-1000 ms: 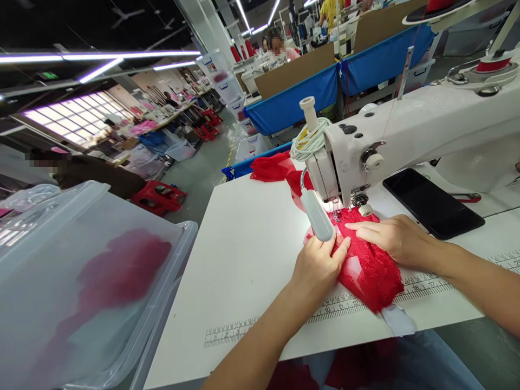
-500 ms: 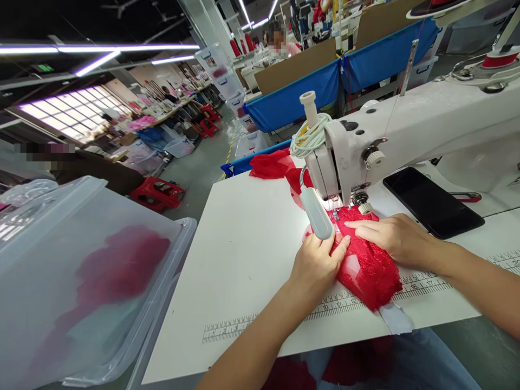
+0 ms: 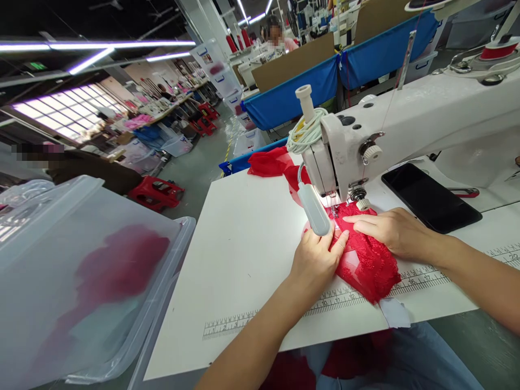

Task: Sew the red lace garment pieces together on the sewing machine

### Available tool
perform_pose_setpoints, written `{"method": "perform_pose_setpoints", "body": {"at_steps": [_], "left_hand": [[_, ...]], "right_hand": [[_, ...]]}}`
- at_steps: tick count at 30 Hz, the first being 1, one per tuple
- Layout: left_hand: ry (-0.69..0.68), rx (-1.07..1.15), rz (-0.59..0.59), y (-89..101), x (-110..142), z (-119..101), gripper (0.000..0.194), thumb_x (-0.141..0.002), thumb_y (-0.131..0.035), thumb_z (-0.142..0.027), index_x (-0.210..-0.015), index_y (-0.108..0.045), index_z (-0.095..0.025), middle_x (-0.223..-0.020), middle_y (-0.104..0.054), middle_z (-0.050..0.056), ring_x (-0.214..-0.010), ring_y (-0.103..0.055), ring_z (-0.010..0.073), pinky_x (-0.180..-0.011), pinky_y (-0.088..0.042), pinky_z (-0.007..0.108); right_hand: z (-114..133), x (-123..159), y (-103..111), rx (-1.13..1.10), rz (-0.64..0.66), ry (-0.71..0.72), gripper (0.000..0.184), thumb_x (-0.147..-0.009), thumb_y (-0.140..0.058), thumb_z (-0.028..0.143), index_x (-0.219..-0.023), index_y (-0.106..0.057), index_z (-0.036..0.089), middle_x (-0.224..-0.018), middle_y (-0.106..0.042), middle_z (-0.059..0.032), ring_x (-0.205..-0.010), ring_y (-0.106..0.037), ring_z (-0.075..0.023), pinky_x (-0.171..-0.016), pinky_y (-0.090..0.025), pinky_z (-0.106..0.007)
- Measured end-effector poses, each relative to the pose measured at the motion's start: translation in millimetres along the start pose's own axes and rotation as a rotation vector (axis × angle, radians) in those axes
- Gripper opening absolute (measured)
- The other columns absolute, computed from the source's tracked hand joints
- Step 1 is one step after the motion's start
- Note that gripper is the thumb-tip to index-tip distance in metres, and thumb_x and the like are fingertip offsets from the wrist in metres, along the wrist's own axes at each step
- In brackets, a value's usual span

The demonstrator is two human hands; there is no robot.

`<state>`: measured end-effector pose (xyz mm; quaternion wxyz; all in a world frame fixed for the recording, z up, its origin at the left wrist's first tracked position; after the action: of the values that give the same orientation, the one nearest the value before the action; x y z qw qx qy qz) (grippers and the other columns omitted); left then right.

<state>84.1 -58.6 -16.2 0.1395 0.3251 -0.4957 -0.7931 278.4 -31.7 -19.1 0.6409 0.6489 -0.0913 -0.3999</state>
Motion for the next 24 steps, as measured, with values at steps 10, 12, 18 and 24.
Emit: {"method": "perform_pose_setpoints", "body": {"at_steps": [10, 12, 18, 24], "left_hand": [[0.018, 0.0, 0.007, -1.1, -1, 1, 0.038, -0.096, -0.05, -0.006, -0.13, -0.064, -0.019, -0.13, -0.067, 0.015, -0.105, -0.065, 0.0256, -0.083, -0.055, 0.041], [0.018, -0.015, 0.002, -2.6, -2, 1, 0.035, -0.098, -0.051, -0.01, -0.13, -0.063, -0.018, -0.13, -0.067, 0.016, -0.105, -0.065, 0.0263, -0.083, -0.054, 0.042], [0.017, -0.03, 0.014, -4.1, -2, 4, 0.038, -0.097, -0.049, -0.009, -0.132, -0.062, -0.017, -0.128, -0.068, 0.014, -0.105, -0.063, 0.0261, -0.085, -0.052, 0.042], [0.019, 0.006, -0.009, -0.3, -6, 7, 0.035, -0.098, -0.043, -0.007, -0.127, -0.063, -0.015, -0.125, -0.067, 0.015, -0.103, -0.061, 0.0258, -0.083, -0.051, 0.039]], "right_hand": [[-1, -3, 2, 0.011, -0.002, -0.026, 0.03, -0.099, -0.039, 0.02, -0.11, -0.066, 0.024, -0.091, -0.076, -0.0042, -0.064, -0.062, -0.0163, -0.05, -0.036, -0.029], [0, -5, 4, 0.026, 0.017, -0.033, 0.029, -0.099, -0.037, 0.02, -0.096, -0.066, 0.023, -0.078, -0.073, -0.0023, -0.055, -0.056, -0.0152, -0.047, -0.031, -0.03], [-1, -7, 7, 0.01, 0.044, -0.069, 0.024, -0.098, -0.041, 0.016, -0.088, -0.062, 0.023, -0.106, -0.076, -0.0018, -0.054, -0.056, -0.0132, -0.046, -0.032, -0.03], [-1, -4, 6, -0.016, -0.008, 0.009, 0.029, -0.099, -0.037, 0.013, -0.098, -0.065, 0.021, -0.113, -0.073, -0.0043, -0.072, -0.062, -0.0153, -0.053, -0.037, -0.028]]}}
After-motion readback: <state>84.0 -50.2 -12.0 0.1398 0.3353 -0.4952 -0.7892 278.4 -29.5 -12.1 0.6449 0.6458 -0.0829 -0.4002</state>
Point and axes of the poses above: each hand's wrist, its own x-axis away from the middle knuckle, its own y-axis out of the back of the hand, z = x × y, the point moved 3 cm from there along -x, towards the middle knuckle
